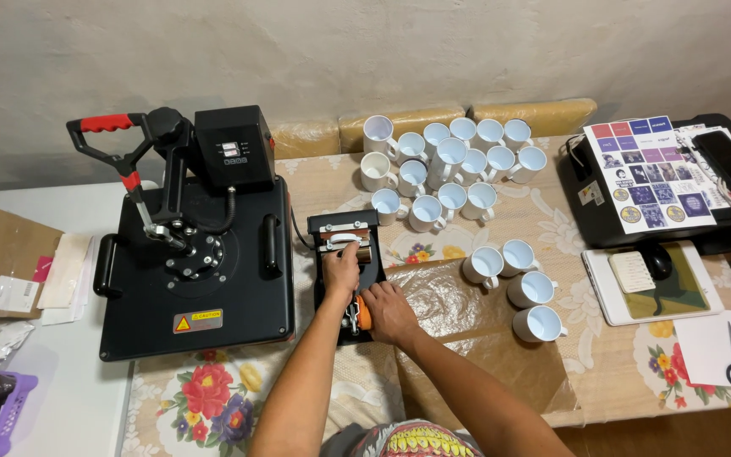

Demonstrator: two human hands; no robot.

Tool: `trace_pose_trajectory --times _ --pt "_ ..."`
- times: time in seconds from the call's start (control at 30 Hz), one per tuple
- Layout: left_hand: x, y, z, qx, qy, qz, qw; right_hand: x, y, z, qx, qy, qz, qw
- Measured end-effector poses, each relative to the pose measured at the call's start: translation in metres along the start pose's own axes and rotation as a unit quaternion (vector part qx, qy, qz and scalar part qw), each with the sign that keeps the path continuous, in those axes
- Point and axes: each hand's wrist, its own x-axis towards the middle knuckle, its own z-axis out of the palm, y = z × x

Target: Wiping mugs with a cloth and placing them into a heat press for printing

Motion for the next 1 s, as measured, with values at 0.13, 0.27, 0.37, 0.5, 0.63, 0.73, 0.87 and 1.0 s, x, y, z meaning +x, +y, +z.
trace_pose_trajectory --times 0.13,0.27,0.37,0.5,0.63,0.73,0.87,1.0 --pt "-0.002 0.006 0.001 -0.003 -0.001 0.000 1.000 0.001 0.003 0.008 -0.002 0.004 0.000 1.000" --pt "0.003 -0.001 0.003 -0.009 0.004 -0.001 1.000 0.003 0.006 0.014 -0.003 0.007 -0.001 1.000" --pt "0.003 -0.003 0.003 -0.003 0.002 0.006 1.000 0.002 0.007 0.016 -0.008 0.010 -0.006 1.000" --pt "0.002 -0.001 0.002 0.002 0.002 0.007 1.000 0.002 0.006 0.014 -0.008 0.012 -0.004 1.000" --pt "0.002 0.000 0.003 0.006 0.005 0.010 1.000 0.002 0.007 0.016 -0.010 0.005 -0.004 1.000" --pt "0.008 -0.006 0.001 0.006 -0.007 0.008 1.000 0.002 0.005 0.012 -0.018 0.002 -0.005 1.000" --pt "0.009 -0.011 0.003 0.007 0.000 0.008 1.000 0.003 0.006 0.014 -0.012 -0.007 0.002 1.000" --pt "0.004 -0.006 0.002 0.009 -0.003 0.007 1.000 0.003 0.007 0.017 -0.014 -0.017 0.008 1.000"
